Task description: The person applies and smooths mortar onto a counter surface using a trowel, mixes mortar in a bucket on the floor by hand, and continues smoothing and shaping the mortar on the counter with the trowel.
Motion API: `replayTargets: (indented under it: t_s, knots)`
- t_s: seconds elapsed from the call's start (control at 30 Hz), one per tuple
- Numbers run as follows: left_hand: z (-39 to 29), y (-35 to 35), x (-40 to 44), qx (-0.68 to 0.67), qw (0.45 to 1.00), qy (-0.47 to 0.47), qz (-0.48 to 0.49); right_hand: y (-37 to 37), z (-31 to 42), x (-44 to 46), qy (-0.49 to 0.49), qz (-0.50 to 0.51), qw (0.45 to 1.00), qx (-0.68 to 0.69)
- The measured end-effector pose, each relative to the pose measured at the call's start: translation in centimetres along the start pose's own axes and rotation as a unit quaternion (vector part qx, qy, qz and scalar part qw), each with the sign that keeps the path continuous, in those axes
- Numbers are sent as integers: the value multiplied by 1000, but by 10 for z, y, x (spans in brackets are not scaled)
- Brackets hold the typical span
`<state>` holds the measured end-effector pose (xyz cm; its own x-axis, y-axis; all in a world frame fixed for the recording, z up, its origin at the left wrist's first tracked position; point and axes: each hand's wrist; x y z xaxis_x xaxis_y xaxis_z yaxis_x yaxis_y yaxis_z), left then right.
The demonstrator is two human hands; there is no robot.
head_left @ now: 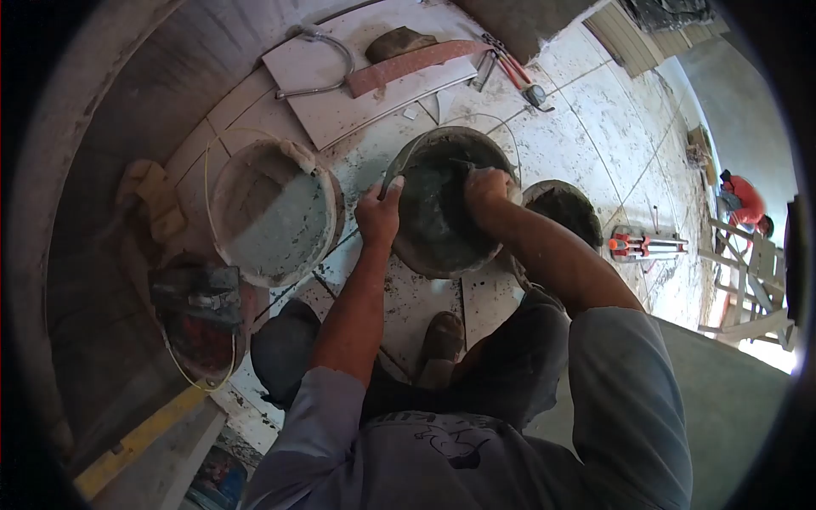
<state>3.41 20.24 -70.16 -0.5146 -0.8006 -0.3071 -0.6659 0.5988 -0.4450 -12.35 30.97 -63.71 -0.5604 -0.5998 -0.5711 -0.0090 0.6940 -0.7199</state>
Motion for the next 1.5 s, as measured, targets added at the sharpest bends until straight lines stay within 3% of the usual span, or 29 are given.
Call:
replayTargets:
  t_s: [0.07, 0.17, 0.27, 0.33, 0.37, 0.43, 0.47, 0.53, 0.57, 0.63, 0.67, 0.73, 0.77, 0.83, 0.97, 1.0, 1.03, 1.07, 1.13, 1.27, 1.33, 1.37, 1.43, 1.5]
  knots:
    - [1, 7, -4, -18, 995, 86, -56, 10, -1, -4, 36, 73, 996, 29]
    - [6, 12, -5, -71, 986, 121, -95, 25, 0, -20, -1, 151, 987, 58]
    - [-4, 9, -11, -50, 993, 86, -61, 33, 2, -31, -63, 224, 962, 141]
    - [3, 9, -14, -46, 994, 85, -51, 75, 19, -7, -69, 401, 913, 41]
    - [5, 9, -15, -48, 994, 84, -49, 95, 25, -4, -70, 401, 912, 44]
    - [4, 3, -23, -66, 993, 84, -47, 106, 30, -8, -167, 340, 908, 181]
    - [2, 1, -26, -87, 992, 83, -46, 110, 31, -9, -169, 337, 909, 180]
    - [7, 2, -27, -118, 989, 83, -43, 86, 29, -40, -349, 262, 894, 98]
    - [11, 4, -27, -149, 985, 82, -36, 97, 33, -42, -348, 262, 895, 100]
    - [24, 13, -26, -165, 982, 81, -37, 120, 42, -49, -490, 105, 855, 138]
    - [29, 17, -22, -183, 979, 82, -43, 119, 47, -50, -488, 102, 856, 138]
    - [28, 17, -29, -131, 987, 72, -62, 82, 69, -68, -460, 191, 858, 122]
    - [28, 15, -30, -80, 991, 64, -82, 92, 76, -68, -464, 187, 857, 125]
    - [8, 5, -38, -111, 989, 75, -58, 115, 80, -66, -357, 115, 872, 314]
    - [12, 4, -37, -160, 983, 88, -7, 104, 89, -89, -382, 20, 876, 294]
    - [17, 6, -34, -158, 983, 92, -6, 99, 90, -94, -212, 121, 812, 530]
    - [20, 7, -31, -156, 983, 94, 0, 91, 89, -100, -23, 209, 668, 714]
    - [23, 9, -30, -155, 983, 96, 6, 81, 90, -105, -22, 205, 667, 716]
    - [14, 4, -32, -128, 987, 96, 6, 57, 93, -115, 97, 201, 564, 795]
    - [10, -2, -40, -65, 992, 104, 4, 62, 96, -110, 97, 223, 516, 822]
    - [20, 3, -35, -48, 995, 91, 1, 55, 94, -114, 94, 222, 455, 857]
    - [27, 4, -33, -29, 997, 72, -2, 51, 94, -119, 92, 222, 452, 859]
    - [-1, -3, -47, -36, 997, 68, 10, 45, 91, -124, 104, 209, 400, 886]
    - [-12, -7, -53, -43, 997, 63, 24, 49, 99, -122, 107, 201, 401, 887]
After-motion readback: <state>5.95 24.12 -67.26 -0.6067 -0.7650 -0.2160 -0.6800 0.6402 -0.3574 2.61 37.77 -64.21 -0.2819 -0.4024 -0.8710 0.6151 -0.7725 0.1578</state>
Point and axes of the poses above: each hand's wrist, its own x-axis towards the middle knuckle, its own y-axis out of the palm, z = x × y, and after that the axes turned 4 degrees about x, right-handed
